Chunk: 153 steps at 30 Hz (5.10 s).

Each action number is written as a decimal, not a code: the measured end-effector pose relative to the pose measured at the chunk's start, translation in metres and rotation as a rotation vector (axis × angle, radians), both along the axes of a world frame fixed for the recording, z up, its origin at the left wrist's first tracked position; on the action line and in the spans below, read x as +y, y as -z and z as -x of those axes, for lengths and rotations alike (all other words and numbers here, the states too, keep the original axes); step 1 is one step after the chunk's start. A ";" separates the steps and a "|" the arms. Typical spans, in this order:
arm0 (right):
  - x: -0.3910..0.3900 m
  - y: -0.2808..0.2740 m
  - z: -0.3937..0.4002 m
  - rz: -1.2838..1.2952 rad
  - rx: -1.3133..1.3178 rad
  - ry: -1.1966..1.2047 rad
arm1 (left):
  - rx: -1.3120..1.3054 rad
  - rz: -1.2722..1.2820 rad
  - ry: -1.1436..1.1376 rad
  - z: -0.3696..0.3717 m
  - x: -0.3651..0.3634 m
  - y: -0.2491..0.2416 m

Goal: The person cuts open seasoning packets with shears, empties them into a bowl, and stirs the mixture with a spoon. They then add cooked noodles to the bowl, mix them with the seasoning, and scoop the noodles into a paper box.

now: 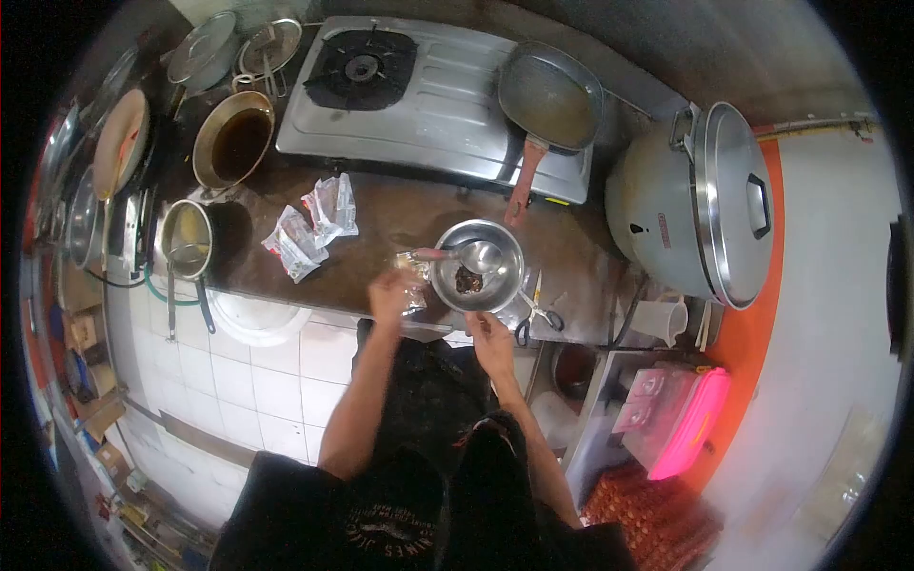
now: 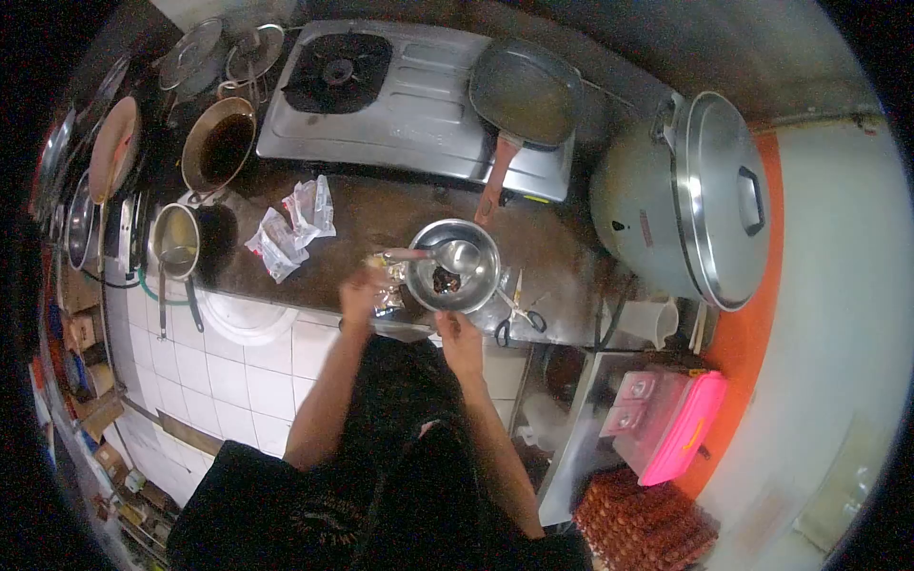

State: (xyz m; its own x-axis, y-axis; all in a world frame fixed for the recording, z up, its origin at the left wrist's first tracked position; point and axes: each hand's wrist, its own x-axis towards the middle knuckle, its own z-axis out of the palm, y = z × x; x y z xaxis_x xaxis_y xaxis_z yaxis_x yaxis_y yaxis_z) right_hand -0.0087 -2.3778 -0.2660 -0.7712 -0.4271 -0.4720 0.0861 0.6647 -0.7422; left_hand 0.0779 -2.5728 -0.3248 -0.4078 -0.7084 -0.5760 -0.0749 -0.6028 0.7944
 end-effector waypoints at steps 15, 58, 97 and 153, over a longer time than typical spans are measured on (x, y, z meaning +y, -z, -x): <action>0.138 0.079 0.045 -0.413 0.419 0.008 | -0.669 0.898 0.430 -0.048 -0.012 0.073; 0.129 -0.019 0.015 0.880 -0.676 0.639 | -0.331 0.563 0.642 -0.106 -0.077 0.020; -0.018 -0.185 -0.064 0.246 -0.302 -0.269 | 0.421 0.022 0.511 -0.033 -0.051 -0.208; -0.161 -0.041 -0.088 -0.160 0.000 -0.246 | 0.405 -0.534 0.495 -0.085 -0.106 0.021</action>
State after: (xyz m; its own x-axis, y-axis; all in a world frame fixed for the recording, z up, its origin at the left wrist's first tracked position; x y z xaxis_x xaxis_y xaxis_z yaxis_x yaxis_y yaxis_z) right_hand 0.0798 -2.5392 -0.2248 -0.6536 -0.5219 -0.5481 -0.0926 0.7739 -0.6265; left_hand 0.1627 -2.6790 -0.3456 -0.8481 -0.0660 -0.5257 -0.2005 -0.8784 0.4338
